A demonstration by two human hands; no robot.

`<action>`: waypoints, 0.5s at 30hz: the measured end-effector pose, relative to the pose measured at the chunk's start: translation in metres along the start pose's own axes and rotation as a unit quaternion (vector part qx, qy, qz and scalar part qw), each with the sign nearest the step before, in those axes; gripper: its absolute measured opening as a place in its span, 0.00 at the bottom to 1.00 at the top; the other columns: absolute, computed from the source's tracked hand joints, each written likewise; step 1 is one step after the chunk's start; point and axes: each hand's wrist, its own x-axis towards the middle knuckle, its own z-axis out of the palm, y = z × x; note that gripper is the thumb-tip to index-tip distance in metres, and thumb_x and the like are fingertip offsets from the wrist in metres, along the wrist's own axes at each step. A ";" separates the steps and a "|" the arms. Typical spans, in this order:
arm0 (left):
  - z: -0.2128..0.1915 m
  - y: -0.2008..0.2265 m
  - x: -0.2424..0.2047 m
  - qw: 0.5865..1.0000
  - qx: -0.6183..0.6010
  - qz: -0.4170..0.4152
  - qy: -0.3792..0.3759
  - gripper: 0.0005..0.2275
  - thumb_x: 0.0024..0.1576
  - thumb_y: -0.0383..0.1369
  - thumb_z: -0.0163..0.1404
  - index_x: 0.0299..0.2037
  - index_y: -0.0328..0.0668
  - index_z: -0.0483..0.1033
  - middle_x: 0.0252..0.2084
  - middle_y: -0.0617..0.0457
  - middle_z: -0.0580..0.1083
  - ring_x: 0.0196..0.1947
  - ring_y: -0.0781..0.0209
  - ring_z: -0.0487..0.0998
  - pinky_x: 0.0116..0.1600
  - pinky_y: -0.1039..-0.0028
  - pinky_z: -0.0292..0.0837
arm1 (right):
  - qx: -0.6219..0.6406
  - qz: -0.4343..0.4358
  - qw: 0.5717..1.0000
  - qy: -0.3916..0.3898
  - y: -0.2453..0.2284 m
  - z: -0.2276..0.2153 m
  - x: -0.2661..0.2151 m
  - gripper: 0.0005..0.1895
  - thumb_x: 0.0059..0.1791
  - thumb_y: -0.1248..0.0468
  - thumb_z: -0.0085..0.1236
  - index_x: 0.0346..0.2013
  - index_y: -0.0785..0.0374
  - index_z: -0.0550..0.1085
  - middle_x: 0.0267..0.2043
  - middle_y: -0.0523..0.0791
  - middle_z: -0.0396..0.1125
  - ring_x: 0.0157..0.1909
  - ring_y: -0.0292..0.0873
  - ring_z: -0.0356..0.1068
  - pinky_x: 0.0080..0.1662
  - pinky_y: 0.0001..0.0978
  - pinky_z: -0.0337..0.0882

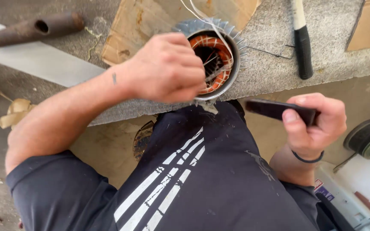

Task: Lacing and securing copper windings in an electric motor stator using a cord and a mallet

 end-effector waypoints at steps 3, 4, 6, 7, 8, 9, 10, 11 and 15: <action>0.012 -0.015 -0.001 0.992 -0.121 -0.014 0.017 0.17 0.67 0.29 0.46 0.24 0.42 0.59 0.22 0.54 0.63 0.21 0.52 0.62 0.38 0.65 0.62 | -0.028 0.043 0.996 0.079 0.002 0.010 0.006 0.11 0.52 0.69 0.57 0.41 0.69 0.64 0.32 0.58 0.65 0.33 0.50 0.68 0.41 0.34 0.65; 0.020 -0.014 -0.004 0.991 -0.117 -0.036 0.062 0.17 0.65 0.29 0.45 0.21 0.45 0.57 0.19 0.56 0.60 0.18 0.57 0.58 0.35 0.65 0.59 | -0.135 0.004 0.987 0.093 0.000 0.015 0.010 0.11 0.54 0.64 0.58 0.42 0.68 0.67 0.33 0.55 0.67 0.32 0.51 0.70 0.40 0.37 0.67; 0.029 -0.009 -0.003 0.986 -0.118 -0.053 0.105 0.18 0.62 0.29 0.44 0.18 0.48 0.55 0.16 0.58 0.57 0.16 0.62 0.53 0.32 0.66 0.57 | -0.243 -0.031 0.964 0.106 -0.004 0.024 0.025 0.13 0.56 0.59 0.58 0.42 0.67 0.70 0.33 0.51 0.69 0.32 0.52 0.72 0.39 0.41 0.69; 0.029 -0.004 -0.004 0.982 -0.111 -0.081 0.127 0.18 0.62 0.29 0.43 0.19 0.45 0.54 0.17 0.56 0.56 0.16 0.60 0.53 0.33 0.66 0.60 | -0.280 -0.077 0.955 0.064 -0.006 0.028 0.034 0.12 0.56 0.60 0.63 0.42 0.67 0.75 0.34 0.50 0.73 0.31 0.49 0.73 0.37 0.40 0.71; 0.029 0.001 -0.005 0.977 -0.103 -0.108 0.149 0.17 0.62 0.28 0.42 0.19 0.43 0.53 0.17 0.54 0.55 0.16 0.57 0.53 0.33 0.66 0.63 | -0.315 -0.121 0.941 0.019 -0.008 0.034 0.042 0.10 0.56 0.61 0.67 0.42 0.67 0.81 0.36 0.49 0.77 0.30 0.47 0.74 0.36 0.39 0.74; 0.031 0.006 -0.006 0.976 -0.108 -0.115 0.147 0.17 0.62 0.28 0.42 0.19 0.43 0.53 0.17 0.54 0.55 0.16 0.57 0.53 0.33 0.66 0.63 | -0.314 -0.115 0.942 0.014 -0.010 0.034 0.051 0.10 0.56 0.61 0.67 0.42 0.67 0.81 0.36 0.49 0.77 0.30 0.47 0.74 0.36 0.39 0.74; 0.032 0.012 -0.009 0.975 -0.097 -0.129 0.156 0.16 0.60 0.27 0.44 0.20 0.42 0.54 0.18 0.54 0.56 0.16 0.56 0.55 0.35 0.67 0.63 | -0.330 -0.166 0.929 -0.022 -0.012 0.035 0.059 0.09 0.58 0.63 0.66 0.42 0.68 0.80 0.34 0.47 0.77 0.28 0.45 0.71 0.32 0.36 0.70; 0.033 0.017 -0.011 0.973 -0.078 -0.142 0.167 0.15 0.58 0.26 0.46 0.20 0.42 0.55 0.18 0.54 0.57 0.17 0.55 0.56 0.36 0.67 0.64 | -0.343 -0.224 0.911 -0.056 -0.012 0.037 0.069 0.07 0.59 0.65 0.65 0.42 0.68 0.80 0.32 0.46 0.77 0.25 0.43 0.69 0.28 0.34 0.65; 0.035 0.035 -0.011 0.963 -0.063 -0.169 0.198 0.15 0.60 0.27 0.43 0.20 0.42 0.56 0.19 0.53 0.59 0.17 0.52 0.58 0.37 0.66 0.64 | -0.405 -0.282 0.861 -0.124 -0.032 0.048 0.089 0.08 0.61 0.61 0.66 0.44 0.64 0.81 0.30 0.42 0.72 0.26 0.41 0.68 0.28 0.33 0.62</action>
